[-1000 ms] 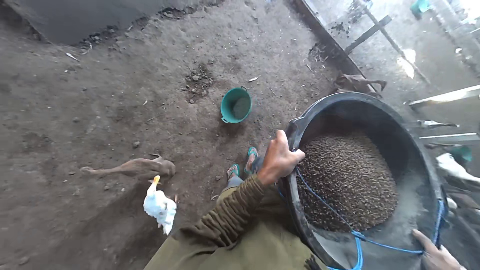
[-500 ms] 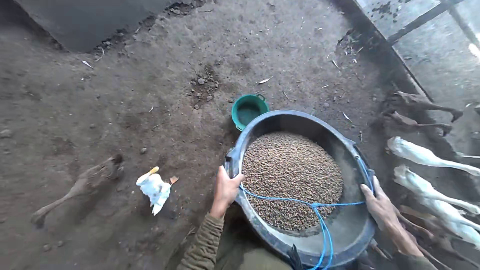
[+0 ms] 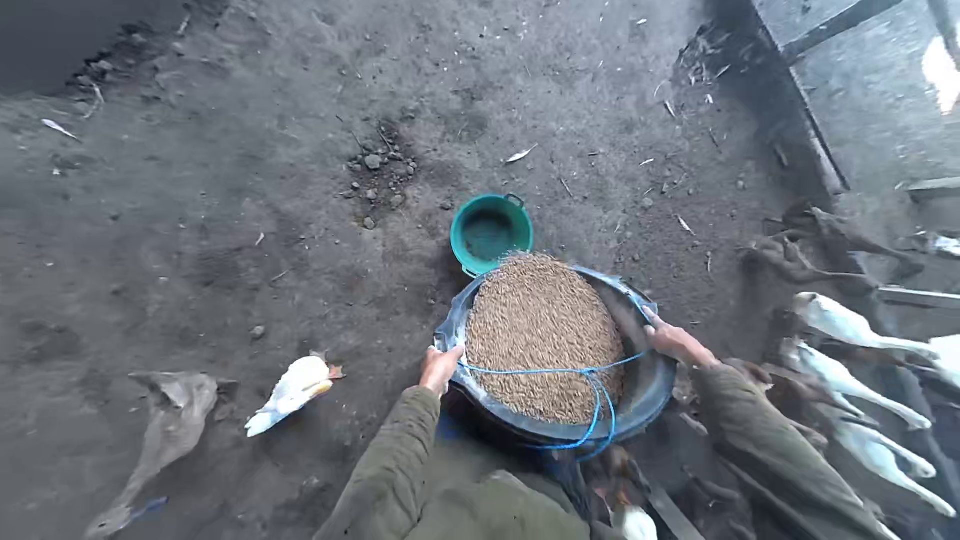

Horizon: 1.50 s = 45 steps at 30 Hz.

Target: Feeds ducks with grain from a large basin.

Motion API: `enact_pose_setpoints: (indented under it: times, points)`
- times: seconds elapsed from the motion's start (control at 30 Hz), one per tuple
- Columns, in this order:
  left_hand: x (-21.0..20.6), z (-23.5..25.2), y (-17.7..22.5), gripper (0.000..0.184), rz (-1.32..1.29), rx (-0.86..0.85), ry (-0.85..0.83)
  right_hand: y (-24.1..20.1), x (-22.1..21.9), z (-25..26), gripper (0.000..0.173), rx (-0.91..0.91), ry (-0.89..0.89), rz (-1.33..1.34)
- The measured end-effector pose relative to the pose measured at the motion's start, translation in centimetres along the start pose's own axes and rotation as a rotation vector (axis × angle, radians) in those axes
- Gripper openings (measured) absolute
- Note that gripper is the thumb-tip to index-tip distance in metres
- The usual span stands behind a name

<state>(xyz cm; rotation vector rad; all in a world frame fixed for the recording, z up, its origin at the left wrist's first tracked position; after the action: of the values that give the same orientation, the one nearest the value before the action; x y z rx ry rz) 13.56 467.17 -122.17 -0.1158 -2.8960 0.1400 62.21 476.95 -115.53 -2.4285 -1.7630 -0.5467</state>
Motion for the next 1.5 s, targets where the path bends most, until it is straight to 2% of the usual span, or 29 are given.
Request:
enact_pose_setpoints:
  times: [0.1,0.23,0.5,0.6,0.73,0.77,0.9,1.0,1.17,1.33,1.37,1.43,1.5]
  points:
    - [0.1,1.8,1.6,0.072,0.048,0.060,-0.031,-1.1,0.6,1.8,0.061,-0.014,-0.074,-0.025]
    - [0.2,3.1,1.8,0.078,0.071,0.119,-0.052,-1.4,0.0,3.6,0.062,-0.024,-0.122,-0.042]
    - [0.7,4.0,1.8,0.077,0.089,0.109,-0.039,-2.3,-1.4,2.8,0.063,-0.024,-0.131,0.003]
    - [0.5,4.1,1.2,0.076,0.079,0.078,-0.034,-1.6,-2.8,2.3,0.064,-0.049,-0.059,0.063]
    - [0.1,4.5,-1.0,0.077,0.030,0.023,-0.018,-0.5,-5.3,0.0,0.076,-0.159,0.161,0.321]
    - [-0.1,4.6,-1.8,0.077,0.019,0.005,-0.011,0.2,-6.2,-0.3,0.076,-0.178,0.205,0.380]
    - [-0.7,4.0,-3.8,0.073,-0.036,-0.091,0.060,2.6,-9.3,-0.7,0.041,-0.173,0.356,0.678]
    - [-1.0,1.7,-5.5,0.072,-0.081,-0.182,0.108,4.7,-12.0,-1.5,0.032,-0.107,0.449,0.851]
    - [-1.4,-4.1,-10.3,0.068,-0.117,-0.430,0.224,9.3,-16.5,-5.5,0.029,0.023,0.582,1.001]
    - [-1.7,-16.9,-20.8,0.066,-0.076,-0.660,0.379,17.3,-23.5,-15.8,0.025,0.205,0.747,1.205]
    - [-1.7,-19.6,-22.3,0.067,-0.076,-0.717,0.417,18.6,-23.7,-17.8,0.025,0.251,0.785,1.246]
    - [-2.0,-24.0,-22.8,0.070,-0.096,-0.828,0.468,19.9,-21.5,-20.8,0.031,0.348,0.827,1.307]
    - [-1.7,-27.1,-23.2,0.067,-0.088,-0.877,0.524,19.9,-19.8,-23.2,0.037,0.414,0.768,1.329]
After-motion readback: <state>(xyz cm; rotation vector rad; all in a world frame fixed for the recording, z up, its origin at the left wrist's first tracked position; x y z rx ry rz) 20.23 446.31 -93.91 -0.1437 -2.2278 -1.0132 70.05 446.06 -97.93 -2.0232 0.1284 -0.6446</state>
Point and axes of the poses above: each hand's wrist, its own z-axis towards the middle knuckle, its own x-axis out of the back of the hand, y = z × x, the point moved 6 cm from there along z, towards the middle knuckle, and after that the axes turned 9 degrees about x, right-handed, at the moved point
